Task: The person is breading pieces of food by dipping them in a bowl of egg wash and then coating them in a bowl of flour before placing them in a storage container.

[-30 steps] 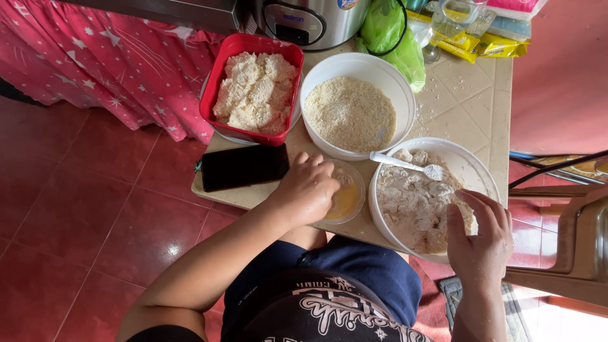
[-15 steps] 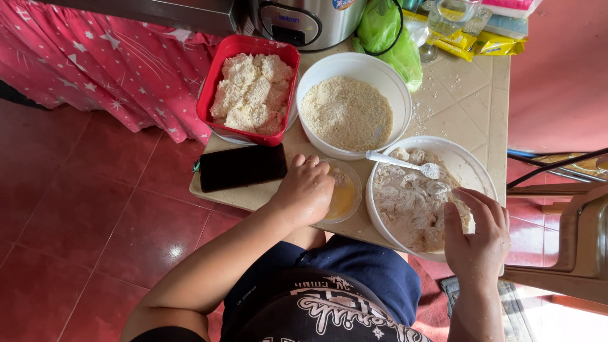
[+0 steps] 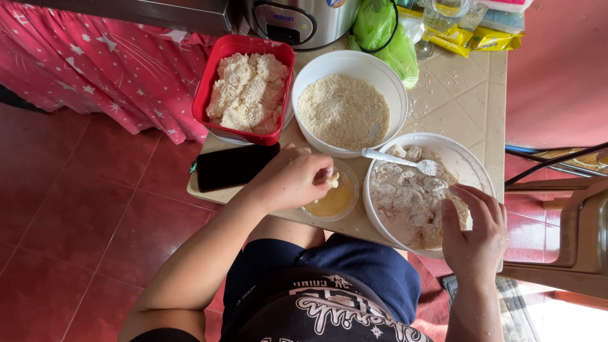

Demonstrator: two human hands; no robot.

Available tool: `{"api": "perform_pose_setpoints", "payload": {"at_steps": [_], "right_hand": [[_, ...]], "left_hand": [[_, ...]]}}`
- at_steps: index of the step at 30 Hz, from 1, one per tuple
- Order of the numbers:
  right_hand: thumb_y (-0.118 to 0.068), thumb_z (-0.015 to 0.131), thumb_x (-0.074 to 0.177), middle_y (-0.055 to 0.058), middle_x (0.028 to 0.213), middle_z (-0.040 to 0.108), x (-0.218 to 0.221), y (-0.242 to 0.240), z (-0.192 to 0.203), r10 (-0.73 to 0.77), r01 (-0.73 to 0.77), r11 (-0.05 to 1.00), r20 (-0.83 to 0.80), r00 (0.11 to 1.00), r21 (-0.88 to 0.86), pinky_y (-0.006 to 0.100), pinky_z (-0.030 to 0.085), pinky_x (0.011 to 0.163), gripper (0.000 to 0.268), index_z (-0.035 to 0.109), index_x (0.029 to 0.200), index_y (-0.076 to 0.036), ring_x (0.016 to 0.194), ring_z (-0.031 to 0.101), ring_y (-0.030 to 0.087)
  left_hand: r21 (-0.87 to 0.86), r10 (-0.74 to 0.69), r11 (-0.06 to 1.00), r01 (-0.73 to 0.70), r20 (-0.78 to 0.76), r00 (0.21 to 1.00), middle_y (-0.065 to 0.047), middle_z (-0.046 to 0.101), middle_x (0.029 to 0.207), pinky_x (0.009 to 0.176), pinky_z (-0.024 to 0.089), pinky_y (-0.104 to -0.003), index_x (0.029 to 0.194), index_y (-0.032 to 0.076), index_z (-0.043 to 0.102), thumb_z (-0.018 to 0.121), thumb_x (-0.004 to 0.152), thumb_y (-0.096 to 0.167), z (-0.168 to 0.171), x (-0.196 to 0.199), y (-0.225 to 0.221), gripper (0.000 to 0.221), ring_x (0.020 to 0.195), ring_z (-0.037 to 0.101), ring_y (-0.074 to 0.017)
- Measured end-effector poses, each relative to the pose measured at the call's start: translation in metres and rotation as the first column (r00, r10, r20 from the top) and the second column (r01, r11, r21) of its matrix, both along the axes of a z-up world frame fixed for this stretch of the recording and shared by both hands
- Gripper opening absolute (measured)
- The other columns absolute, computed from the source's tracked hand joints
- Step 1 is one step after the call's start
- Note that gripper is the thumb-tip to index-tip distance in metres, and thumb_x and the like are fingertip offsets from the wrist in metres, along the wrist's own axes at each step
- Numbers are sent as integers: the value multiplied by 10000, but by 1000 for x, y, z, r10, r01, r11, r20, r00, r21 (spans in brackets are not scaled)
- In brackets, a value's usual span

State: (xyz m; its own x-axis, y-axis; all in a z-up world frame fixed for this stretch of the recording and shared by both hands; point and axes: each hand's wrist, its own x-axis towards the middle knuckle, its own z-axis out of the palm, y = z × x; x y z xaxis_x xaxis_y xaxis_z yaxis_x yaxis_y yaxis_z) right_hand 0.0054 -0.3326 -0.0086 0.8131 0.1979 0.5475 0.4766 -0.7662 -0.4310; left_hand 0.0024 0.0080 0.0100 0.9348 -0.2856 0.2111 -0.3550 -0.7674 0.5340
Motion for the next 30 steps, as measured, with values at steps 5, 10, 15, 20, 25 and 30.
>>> {"api": "perform_pose_setpoints", "payload": {"at_steps": [5, 10, 15, 20, 25, 30], "right_hand": [[-96, 695, 1066, 120, 1274, 704, 0, 0, 0, -1, 1, 1000, 4, 1000, 2, 447, 496, 1022, 174, 733, 1227, -42, 1175, 622, 320], [-112, 691, 1071, 115, 1274, 703, -1, 1, 1, -16, 16, 1000, -9, 1000, 1, 446, 495, 1027, 174, 737, 1226, -47, 1178, 621, 317], [-121, 690, 1072, 116, 1277, 702, -2, 2, 3, -16, 16, 1000, -18, 1000, 5, 445, 499, 1010, 183, 738, 1232, -45, 1184, 618, 315], [-112, 687, 1078, 131, 1278, 697, -1, 1, 1, 8, -8, 1000, -1, 1000, 4, 450, 497, 1015, 183, 730, 1238, -35, 1177, 621, 328], [-103, 693, 1073, 129, 1277, 700, -1, 0, 1, 3, -3, 1000, 6, 1000, 0, 448, 493, 1024, 187, 731, 1243, -37, 1180, 621, 327], [-105, 692, 1059, 109, 1268, 704, -1, 1, 3, -8, 8, 1000, -22, 1000, 17, 440, 509, 1003, 176, 737, 1221, -50, 1178, 623, 313]], "left_hand": [[-81, -37, 996, 40, 47, 998, -6, 734, 737, 710, 493, -409, 801, 113, 601, 739, 809, 115, 13, 1, 3, 139, 665, 692, -251], [-16, -24, 1000, 24, -16, 1000, 20, 704, 773, 810, 450, -447, 931, 151, 576, 715, 834, 91, -3, 0, -1, 179, 758, 683, -263], [228, -77, 967, 116, -175, 981, -79, 765, 931, 895, 414, -476, 896, 84, 699, 597, 947, 64, -18, -12, -10, 116, 1024, 676, -335], [393, -73, 918, 60, 17, 997, -56, 728, 801, 780, 419, -467, 874, 109, 726, 739, 885, 197, -43, -15, -8, 90, 854, 657, -321], [438, -101, 897, 57, 77, 992, -63, 659, 761, 748, 403, -461, 726, 157, 754, 705, 871, 173, -41, -12, -7, 154, 810, 602, -317], [127, -62, 989, 76, -110, 992, 39, 728, 764, 798, 377, -396, 780, 164, 597, 648, 879, 187, -7, -8, -8, 114, 736, 669, -231]]}}
